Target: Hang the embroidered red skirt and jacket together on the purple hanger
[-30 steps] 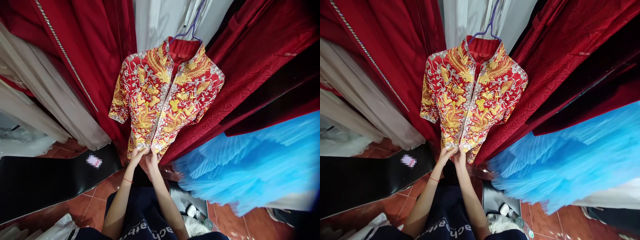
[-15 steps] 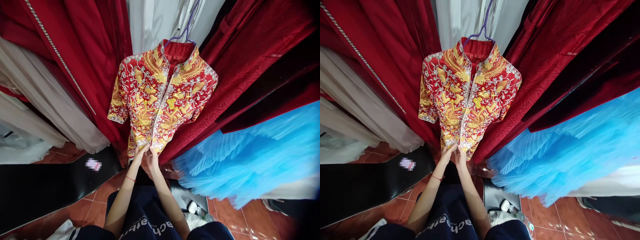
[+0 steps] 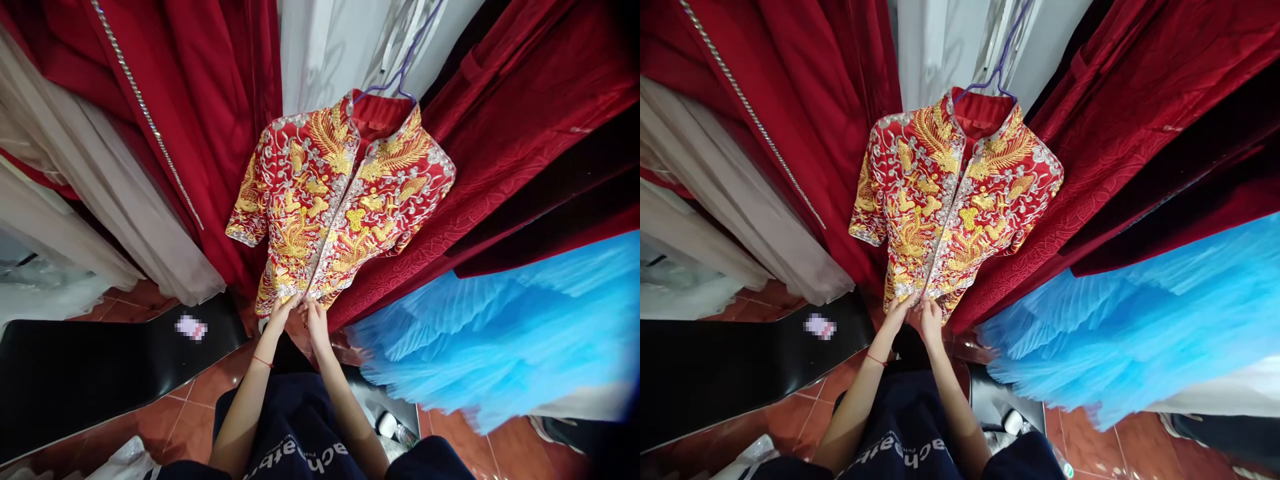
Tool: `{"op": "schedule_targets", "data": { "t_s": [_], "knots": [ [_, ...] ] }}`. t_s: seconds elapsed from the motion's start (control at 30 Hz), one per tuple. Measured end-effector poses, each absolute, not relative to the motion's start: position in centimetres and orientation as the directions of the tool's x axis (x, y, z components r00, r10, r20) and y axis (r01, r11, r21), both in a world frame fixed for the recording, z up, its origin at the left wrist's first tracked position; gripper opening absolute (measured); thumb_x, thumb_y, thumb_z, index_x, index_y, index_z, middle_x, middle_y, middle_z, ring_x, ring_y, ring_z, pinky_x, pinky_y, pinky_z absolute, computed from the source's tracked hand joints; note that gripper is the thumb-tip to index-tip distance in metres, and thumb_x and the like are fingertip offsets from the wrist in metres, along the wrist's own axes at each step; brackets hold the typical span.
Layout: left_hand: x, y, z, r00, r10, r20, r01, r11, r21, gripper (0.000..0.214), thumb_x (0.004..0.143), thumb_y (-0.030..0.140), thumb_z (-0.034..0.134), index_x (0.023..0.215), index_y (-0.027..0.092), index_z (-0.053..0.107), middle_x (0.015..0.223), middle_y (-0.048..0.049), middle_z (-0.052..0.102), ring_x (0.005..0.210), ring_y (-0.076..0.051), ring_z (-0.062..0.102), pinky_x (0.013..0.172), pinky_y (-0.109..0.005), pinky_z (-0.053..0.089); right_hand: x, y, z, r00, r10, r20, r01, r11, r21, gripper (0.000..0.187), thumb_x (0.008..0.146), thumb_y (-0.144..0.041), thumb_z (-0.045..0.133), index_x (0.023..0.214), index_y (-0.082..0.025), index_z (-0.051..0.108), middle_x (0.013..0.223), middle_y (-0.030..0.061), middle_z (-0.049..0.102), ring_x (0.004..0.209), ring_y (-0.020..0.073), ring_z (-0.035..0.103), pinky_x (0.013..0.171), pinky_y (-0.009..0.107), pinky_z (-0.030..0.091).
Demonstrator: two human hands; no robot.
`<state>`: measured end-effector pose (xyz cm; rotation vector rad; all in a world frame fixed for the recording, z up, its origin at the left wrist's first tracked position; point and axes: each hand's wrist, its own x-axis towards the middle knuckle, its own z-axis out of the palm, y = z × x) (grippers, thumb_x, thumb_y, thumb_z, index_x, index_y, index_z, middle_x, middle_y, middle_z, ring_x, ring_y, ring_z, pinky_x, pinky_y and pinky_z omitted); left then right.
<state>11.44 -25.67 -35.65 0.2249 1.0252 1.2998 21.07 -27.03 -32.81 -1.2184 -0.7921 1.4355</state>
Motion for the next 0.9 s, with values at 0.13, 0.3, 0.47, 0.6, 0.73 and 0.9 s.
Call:
{"op": "schedule_targets", "data": {
  "t_s": [0.13,0.3,0.47,0.6,0.73,0.9],
  "knots": [
    [11.1,-25.7,-35.1,-0.160,0.902,-0.401,-0.633,0.218,0.743,0.040,0.068,0.023,0.087,0.105,0.014,0.074,0.110,-0.0096,0.076,0.108,-0.022,0.070,0.111,-0.038,0.042,22.4,-26.0,-31.4,-0.004,0.974,-0.227,-0.206,-0.223,-0.953,0.036,0.071,-0.054,0.074,0.067,-0.019,0.065,0.054,-0.0020,0.058,0.045,0.0092,0.039,0.047,0.024,0.031],
    [10.2,-25.8,-34.9,-0.161,0.923,-0.351,-0.610,0.187,0.770,0.035,0.069,0.022,0.085,0.103,0.015,0.075,0.113,-0.0100,0.076,0.111,-0.024,0.069,0.114,-0.042,0.041,22.6,-25.3,-30.7,-0.012,0.981,-0.191,-0.135,-0.191,-0.972,0.032,0.070,-0.050,0.076,0.076,-0.019,0.070,0.056,-0.0025,0.059,0.052,0.0118,0.046,0.052,0.025,0.036],
    [9.8,-25.8,-35.7,-0.171,0.917,-0.361,-0.616,0.186,0.765,0.040,0.068,0.019,0.085,0.106,0.015,0.074,0.114,-0.0108,0.075,0.112,-0.024,0.069,0.115,-0.043,0.040,22.0,-25.2,-30.1,0.002,0.983,-0.182,-0.075,-0.181,-0.981,0.029,0.070,-0.047,0.077,0.069,-0.020,0.067,0.055,-0.0011,0.061,0.054,0.0136,0.051,0.053,0.025,0.039],
    [10.0,-25.7,-36.4,-0.206,0.903,-0.377,-0.635,0.170,0.754,0.047,0.067,0.016,0.085,0.111,0.015,0.072,0.117,-0.0114,0.074,0.113,-0.023,0.069,0.115,-0.043,0.040,21.8,-25.2,-29.5,-0.030,0.979,-0.203,-0.025,-0.203,-0.979,0.026,0.072,-0.043,0.077,0.067,-0.020,0.065,0.050,-0.0022,0.061,0.045,0.0113,0.048,0.047,0.024,0.035],
    [10.1,-25.7,-36.9,-0.204,0.895,-0.396,-0.656,0.175,0.734,0.043,0.067,0.018,0.086,0.108,0.016,0.071,0.110,-0.0104,0.076,0.110,-0.022,0.070,0.114,-0.042,0.041,21.6,-25.0,-29.3,-0.162,0.949,-0.272,-0.027,-0.280,-0.960,0.037,0.074,-0.051,0.074,0.061,-0.018,0.062,0.039,-0.0018,0.055,0.030,0.0081,0.037,0.037,0.022,0.026],
    [10.7,-25.7,-37.6,-0.145,0.891,-0.431,-0.692,0.220,0.688,0.038,0.065,0.024,0.088,0.097,0.013,0.070,0.098,-0.0095,0.077,0.103,-0.022,0.071,0.106,-0.038,0.046,21.1,-25.1,-29.7,-0.148,0.948,-0.282,-0.145,-0.302,-0.942,0.045,0.073,-0.061,0.070,0.063,-0.018,0.062,0.042,-0.0013,0.057,0.032,0.0072,0.039,0.037,0.021,0.028]
  ]
}}
